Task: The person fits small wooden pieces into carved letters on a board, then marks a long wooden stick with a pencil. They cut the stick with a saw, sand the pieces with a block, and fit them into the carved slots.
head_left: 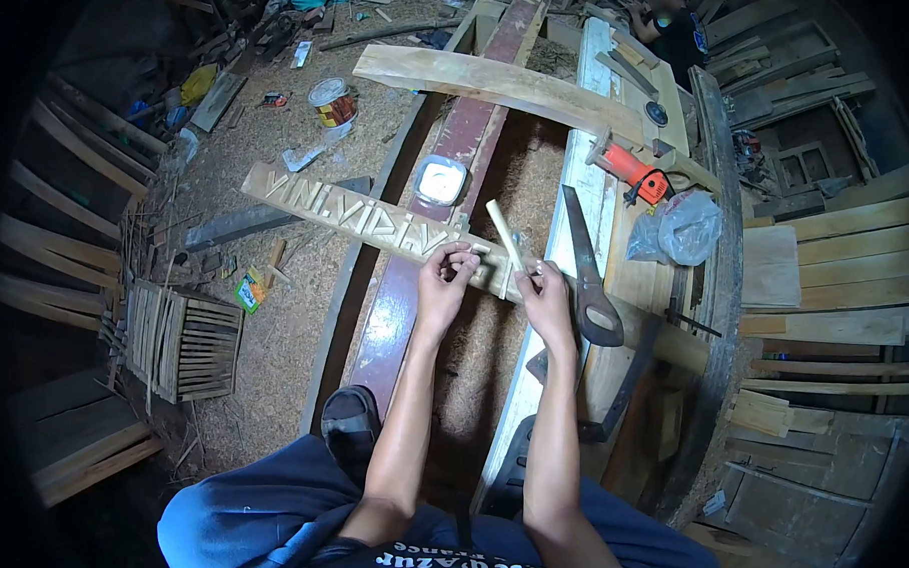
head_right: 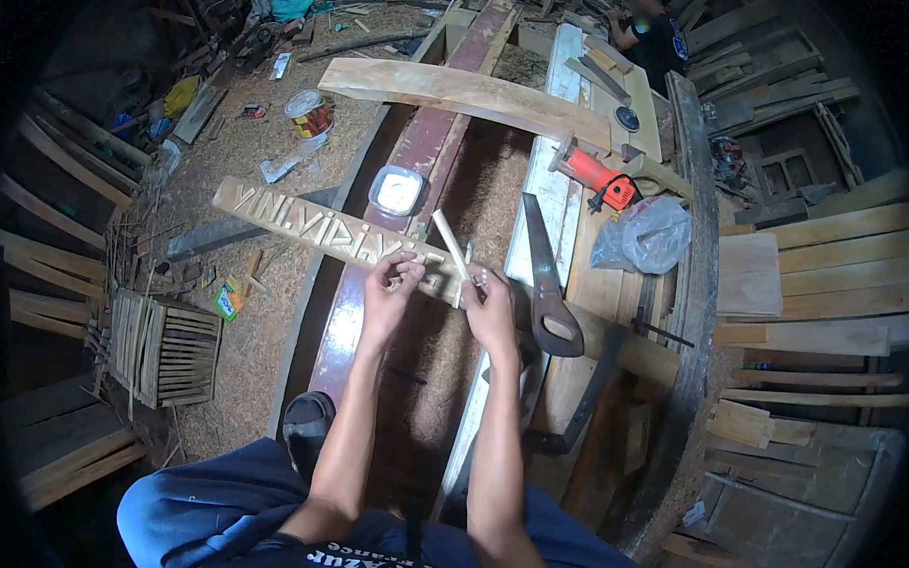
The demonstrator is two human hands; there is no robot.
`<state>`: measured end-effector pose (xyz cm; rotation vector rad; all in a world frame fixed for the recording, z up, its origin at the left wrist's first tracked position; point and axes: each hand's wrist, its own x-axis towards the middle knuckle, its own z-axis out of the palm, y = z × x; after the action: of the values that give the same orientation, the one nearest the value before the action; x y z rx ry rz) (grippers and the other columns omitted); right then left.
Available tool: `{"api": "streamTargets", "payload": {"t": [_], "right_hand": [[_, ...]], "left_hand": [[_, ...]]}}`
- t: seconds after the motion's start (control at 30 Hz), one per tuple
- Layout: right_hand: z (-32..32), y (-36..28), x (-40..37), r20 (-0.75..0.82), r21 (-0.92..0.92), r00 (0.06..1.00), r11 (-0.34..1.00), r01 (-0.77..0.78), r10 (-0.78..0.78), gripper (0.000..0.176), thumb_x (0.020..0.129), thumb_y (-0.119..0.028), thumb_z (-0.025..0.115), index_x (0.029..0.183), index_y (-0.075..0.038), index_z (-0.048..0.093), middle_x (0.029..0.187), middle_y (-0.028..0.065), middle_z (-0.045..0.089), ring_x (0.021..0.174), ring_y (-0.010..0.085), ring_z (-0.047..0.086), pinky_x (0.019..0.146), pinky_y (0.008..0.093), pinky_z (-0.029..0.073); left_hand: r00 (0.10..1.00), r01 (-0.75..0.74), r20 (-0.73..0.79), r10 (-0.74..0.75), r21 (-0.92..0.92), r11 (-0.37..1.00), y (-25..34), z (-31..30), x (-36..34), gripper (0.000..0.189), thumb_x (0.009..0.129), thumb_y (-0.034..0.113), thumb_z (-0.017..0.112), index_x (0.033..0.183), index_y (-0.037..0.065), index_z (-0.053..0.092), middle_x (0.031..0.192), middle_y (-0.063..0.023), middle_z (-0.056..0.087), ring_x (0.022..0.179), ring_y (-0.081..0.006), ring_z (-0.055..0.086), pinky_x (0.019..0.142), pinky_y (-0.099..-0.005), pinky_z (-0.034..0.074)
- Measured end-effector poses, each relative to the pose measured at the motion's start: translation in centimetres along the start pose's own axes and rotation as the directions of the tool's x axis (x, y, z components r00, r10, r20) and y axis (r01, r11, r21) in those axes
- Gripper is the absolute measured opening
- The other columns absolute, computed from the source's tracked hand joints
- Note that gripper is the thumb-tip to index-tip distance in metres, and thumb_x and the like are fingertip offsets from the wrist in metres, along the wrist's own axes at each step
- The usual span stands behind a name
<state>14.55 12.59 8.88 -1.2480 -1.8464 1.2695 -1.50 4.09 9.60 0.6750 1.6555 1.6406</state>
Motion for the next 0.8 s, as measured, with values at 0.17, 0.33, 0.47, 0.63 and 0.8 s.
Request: {"api": "streamTargets", "payload": {"t": [0.17,0.33,0.47,0.63,0.8], "right_hand": [[-0.8,-2.3,-0.7,0.35,0.278,0.92,0.919,-0.28,0.175,0.032,0.098,-0.009,0.069,0.126,0.005,0.063,0.094,0.0036,0.067,0.082,0.0095,0.062,0.07,0.026,0.052],[-0.8,-2.4,-0.2,0.348,0.191,0.936,0.974,-0.124,0.051,0.03,0.092,-0.015,0.076,0.115,0.002,0.067,0.089,0.0046,0.068,0.077,0.0123,0.063,0.071,0.0292,0.051],[-1.7,-4.0,0.6,0.261,0.24,0.965,0.969,-0.052,-0.013,0.029,0.095,-0.016,0.074,0.116,0.001,0.066,0.09,0.0052,0.068,0.077,0.012,0.062,0.072,0.0289,0.05],[-2.4,-4.8,1.5,0.065,0.324,0.996,0.945,0.039,-0.063,0.04,0.096,-0.016,0.072,0.132,-0.001,0.061,0.091,0.0083,0.07,0.081,0.0138,0.064,0.072,0.0304,0.052],[-1.7,-3.1,1.9,-0.031,0.382,0.998,0.922,0.067,-0.06,0.047,0.093,-0.008,0.073,0.138,-0.004,0.058,0.089,0.0064,0.068,0.075,0.0132,0.063,0.069,0.0283,0.051]], "left_hand": [[0.994,-0.079,0.075,0.077,0.026,0.997,0.9,1.4,-0.7,0.034,0.096,0.006,0.071,0.128,-0.001,0.062,0.099,-0.0044,0.072,0.089,-0.0083,0.063,0.08,-0.0241,0.051],[0.988,-0.09,0.129,0.085,0.03,0.996,2.3,1.9,-0.7,0.04,0.098,0.008,0.07,0.134,-0.002,0.058,0.098,-0.0049,0.07,0.091,-0.0104,0.064,0.08,-0.0266,0.052],[0.991,-0.081,0.107,0.078,0.028,0.996,3.6,2.2,-0.5,0.037,0.099,0.01,0.07,0.132,-0.001,0.06,0.095,-0.0025,0.069,0.09,-0.0083,0.062,0.08,-0.0258,0.051],[0.983,0.022,0.174,-0.055,0.188,0.982,3.4,3.0,-1.2,0.035,0.102,0.017,0.067,0.131,-0.001,0.064,0.095,-0.0007,0.069,0.084,-0.0054,0.059,0.074,-0.0236,0.048],[0.986,-0.069,0.166,0.026,0.262,0.963,1.1,3.4,-1.3,0.036,0.101,0.019,0.068,0.132,0.0,0.067,0.101,-0.0036,0.069,0.084,-0.0082,0.057,0.073,-0.0268,0.047]]}}
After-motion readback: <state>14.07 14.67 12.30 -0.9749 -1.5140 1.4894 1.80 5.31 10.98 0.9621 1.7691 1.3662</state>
